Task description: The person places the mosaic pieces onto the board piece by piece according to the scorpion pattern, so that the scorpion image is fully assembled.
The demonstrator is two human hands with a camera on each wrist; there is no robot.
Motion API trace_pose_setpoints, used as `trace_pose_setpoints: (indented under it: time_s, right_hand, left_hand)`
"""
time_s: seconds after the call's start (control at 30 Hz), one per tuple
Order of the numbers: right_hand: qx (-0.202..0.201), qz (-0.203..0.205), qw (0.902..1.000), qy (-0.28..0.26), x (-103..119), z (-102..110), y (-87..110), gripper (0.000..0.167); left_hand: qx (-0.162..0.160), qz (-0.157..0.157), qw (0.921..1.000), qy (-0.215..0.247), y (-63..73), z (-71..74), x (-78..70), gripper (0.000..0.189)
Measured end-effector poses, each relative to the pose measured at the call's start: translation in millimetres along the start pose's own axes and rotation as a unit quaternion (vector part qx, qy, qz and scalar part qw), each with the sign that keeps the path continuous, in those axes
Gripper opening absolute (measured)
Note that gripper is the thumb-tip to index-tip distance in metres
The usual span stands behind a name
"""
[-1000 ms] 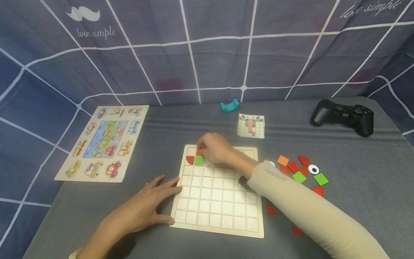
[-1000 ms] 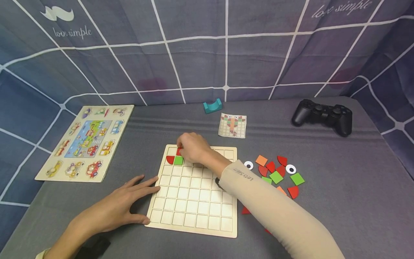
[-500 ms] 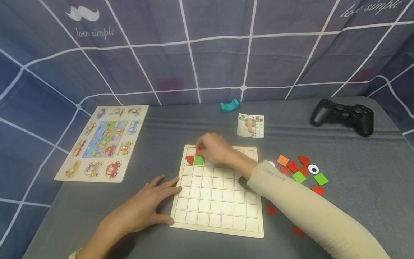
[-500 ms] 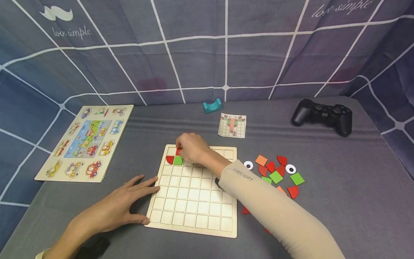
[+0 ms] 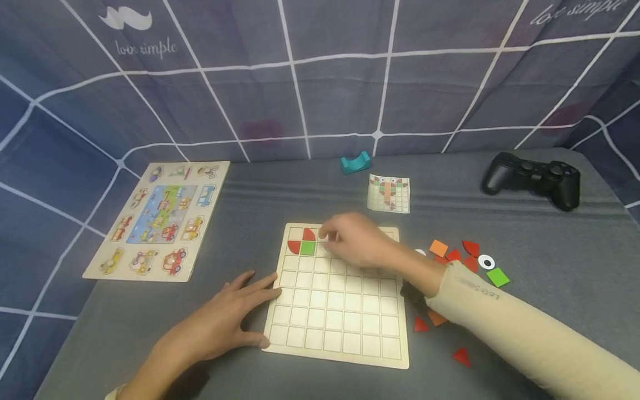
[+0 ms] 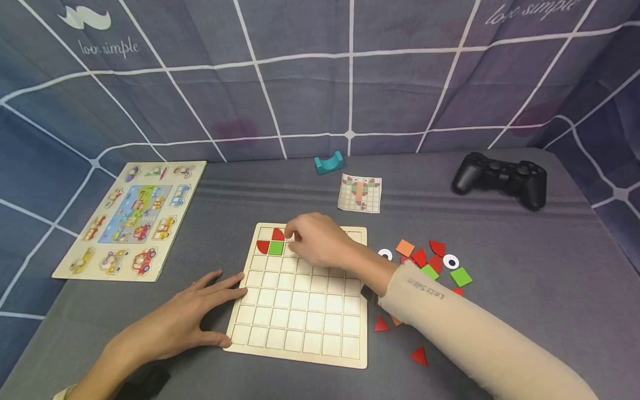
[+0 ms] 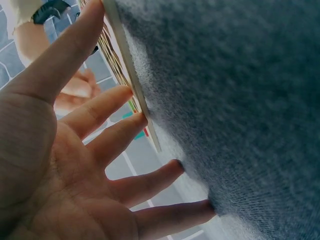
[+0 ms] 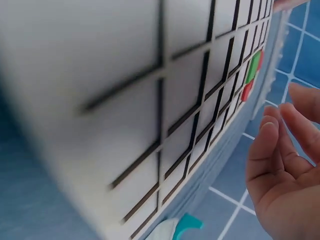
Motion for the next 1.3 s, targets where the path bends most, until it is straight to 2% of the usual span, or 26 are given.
trace_pose_setpoints:
  time_s: [0.2, 0.43, 0.5, 0.67, 0.83, 1.03, 1.17, 1.3]
  right_hand:
    - [-0.028, 0.015, 0.9992, -0.022, -16.3, 15.5, 40.7, 0.017]
    - [-0.063, -0.021, 0.9967, -0.046, -48.6, 35.8, 86.3, 0.015]
    - [-0.077, -0.019, 0.9957, -0.048, -57.5, 43.1, 101.4, 0.015]
    - [-0.122, -0.014, 0.9918, -0.036, -85.7, 62.6, 136.7, 0.017]
    - [-0.172, -0.042, 0.9841, 0.010, -123.3, 81.4, 163.3, 0.024]
    - [-0.210, -0.109, 0.9674, 0.090, -163.4, 98.9, 180.3, 0.026]
    - [-0.203, -0.149, 0.9611, 0.112, -184.7, 102.1, 181.9, 0.028]
    - [-0.188, -0.176, 0.9603, 0.107, -196.7, 100.1, 181.1, 0.029]
  left_hand:
    - [0.001, 0.000, 1.0000, 0.006, 0.7, 0.5, -0.9, 0.081]
    - [0.002, 0.000, 1.0000, 0.005, 0.7, 0.2, -0.2, 0.082]
    - [0.003, 0.000, 1.0000, 0.009, 0.2, 0.2, -0.1, 0.082]
    - [0.008, 0.005, 0.9997, 0.025, -0.5, -0.6, 1.4, 0.084]
    - [0.012, 0.005, 0.9995, 0.030, 0.0, -1.1, 2.8, 0.084]
    - [0.009, 0.002, 0.9997, 0.024, -0.2, -0.3, 2.8, 0.084]
    - [0.010, 0.002, 0.9997, 0.022, -0.4, -1.5, 3.8, 0.083]
    - [0.010, 0.002, 0.9998, 0.018, -0.2, -2.0, 3.7, 0.083]
Point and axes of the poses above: each hand's wrist, its own y-axis away from the middle knuckle, its own z-axis out of the back of the hand, x = y × z, the point moved 9 cm from there along -y, towards the middle knuckle, and after that the axes turned 12 degrees about -z, right-handed, at the moved point
